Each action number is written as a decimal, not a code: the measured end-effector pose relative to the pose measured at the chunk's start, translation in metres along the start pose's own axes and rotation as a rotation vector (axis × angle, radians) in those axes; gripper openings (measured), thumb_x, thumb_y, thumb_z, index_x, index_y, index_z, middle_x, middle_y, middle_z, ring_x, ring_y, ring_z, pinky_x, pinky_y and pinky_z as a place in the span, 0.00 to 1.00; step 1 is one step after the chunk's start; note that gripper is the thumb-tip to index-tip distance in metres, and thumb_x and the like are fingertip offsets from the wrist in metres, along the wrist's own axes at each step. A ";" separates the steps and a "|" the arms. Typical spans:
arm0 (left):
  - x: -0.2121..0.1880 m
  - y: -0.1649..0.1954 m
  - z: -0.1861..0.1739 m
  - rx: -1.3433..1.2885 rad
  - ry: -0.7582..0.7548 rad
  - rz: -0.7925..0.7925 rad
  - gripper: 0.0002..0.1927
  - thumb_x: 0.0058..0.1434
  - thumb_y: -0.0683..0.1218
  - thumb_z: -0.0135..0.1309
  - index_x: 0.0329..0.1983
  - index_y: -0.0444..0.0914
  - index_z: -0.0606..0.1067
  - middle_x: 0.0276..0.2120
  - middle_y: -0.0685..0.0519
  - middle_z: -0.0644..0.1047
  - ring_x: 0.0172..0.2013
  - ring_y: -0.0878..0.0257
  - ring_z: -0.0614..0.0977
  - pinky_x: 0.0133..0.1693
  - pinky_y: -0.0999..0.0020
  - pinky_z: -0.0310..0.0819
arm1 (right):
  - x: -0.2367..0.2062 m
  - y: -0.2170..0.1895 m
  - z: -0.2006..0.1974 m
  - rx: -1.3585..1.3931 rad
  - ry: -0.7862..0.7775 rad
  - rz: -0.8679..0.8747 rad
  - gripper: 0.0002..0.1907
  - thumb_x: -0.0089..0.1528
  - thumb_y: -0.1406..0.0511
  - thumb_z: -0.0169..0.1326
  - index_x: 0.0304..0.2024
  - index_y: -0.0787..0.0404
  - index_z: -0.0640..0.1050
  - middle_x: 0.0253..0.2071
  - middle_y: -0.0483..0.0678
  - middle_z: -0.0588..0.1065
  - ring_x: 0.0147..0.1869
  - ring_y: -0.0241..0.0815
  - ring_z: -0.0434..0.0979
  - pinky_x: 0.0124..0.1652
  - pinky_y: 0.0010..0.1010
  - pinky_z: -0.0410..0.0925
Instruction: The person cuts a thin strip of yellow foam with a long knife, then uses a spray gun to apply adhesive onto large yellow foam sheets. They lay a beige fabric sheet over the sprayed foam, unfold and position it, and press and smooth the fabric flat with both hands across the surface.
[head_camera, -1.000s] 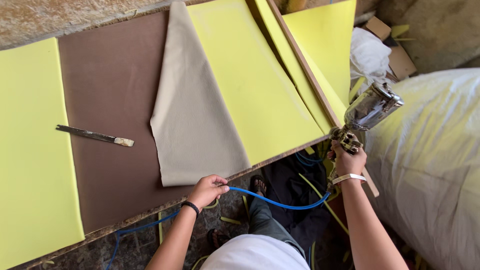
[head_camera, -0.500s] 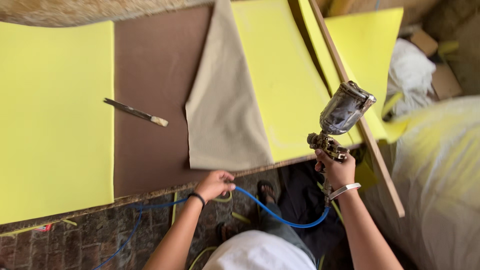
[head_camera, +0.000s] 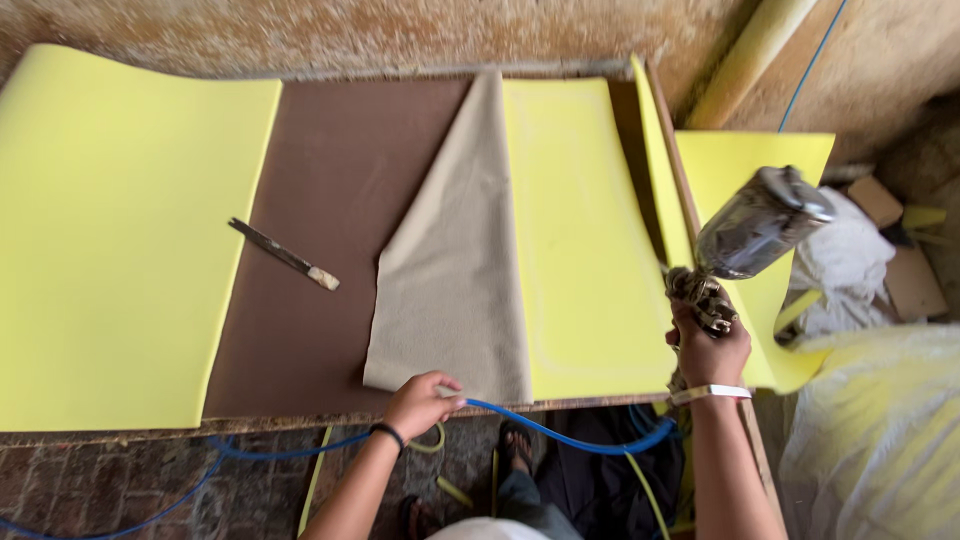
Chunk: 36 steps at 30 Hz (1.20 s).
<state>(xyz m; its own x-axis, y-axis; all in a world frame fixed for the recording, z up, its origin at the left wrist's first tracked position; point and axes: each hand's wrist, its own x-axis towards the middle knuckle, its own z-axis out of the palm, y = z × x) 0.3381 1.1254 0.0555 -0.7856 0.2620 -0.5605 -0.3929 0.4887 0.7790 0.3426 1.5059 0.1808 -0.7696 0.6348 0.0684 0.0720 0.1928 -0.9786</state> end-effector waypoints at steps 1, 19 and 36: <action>0.000 0.003 0.007 -0.001 -0.033 0.031 0.16 0.57 0.46 0.64 0.48 0.38 0.79 0.26 0.56 0.83 0.26 0.68 0.81 0.32 0.68 0.75 | -0.011 0.008 -0.010 -0.101 -0.021 0.100 0.16 0.64 0.70 0.61 0.54 0.69 0.79 0.33 0.47 0.78 0.27 0.35 0.74 0.27 0.26 0.67; 0.031 -0.012 0.003 0.050 -0.017 -0.028 0.15 0.61 0.51 0.63 0.48 0.40 0.81 0.23 0.56 0.81 0.25 0.70 0.81 0.32 0.70 0.74 | 0.066 -0.005 0.020 0.293 -0.008 -0.171 0.23 0.64 0.72 0.60 0.62 0.67 0.74 0.35 0.43 0.77 0.27 0.31 0.72 0.28 0.23 0.67; 0.007 0.004 0.065 0.310 -0.290 -0.010 0.21 0.54 0.49 0.68 0.51 0.42 0.80 0.24 0.54 0.83 0.27 0.69 0.83 0.35 0.70 0.74 | -0.083 0.080 -0.084 0.035 -0.108 0.388 0.24 0.60 0.72 0.61 0.59 0.60 0.73 0.26 0.48 0.76 0.23 0.36 0.75 0.26 0.28 0.69</action>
<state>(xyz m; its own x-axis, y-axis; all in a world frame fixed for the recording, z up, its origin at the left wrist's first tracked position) 0.3621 1.1834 0.0363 -0.5978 0.4576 -0.6582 -0.2025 0.7082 0.6763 0.4654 1.5320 0.1137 -0.7523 0.5725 -0.3260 0.3498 -0.0722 -0.9340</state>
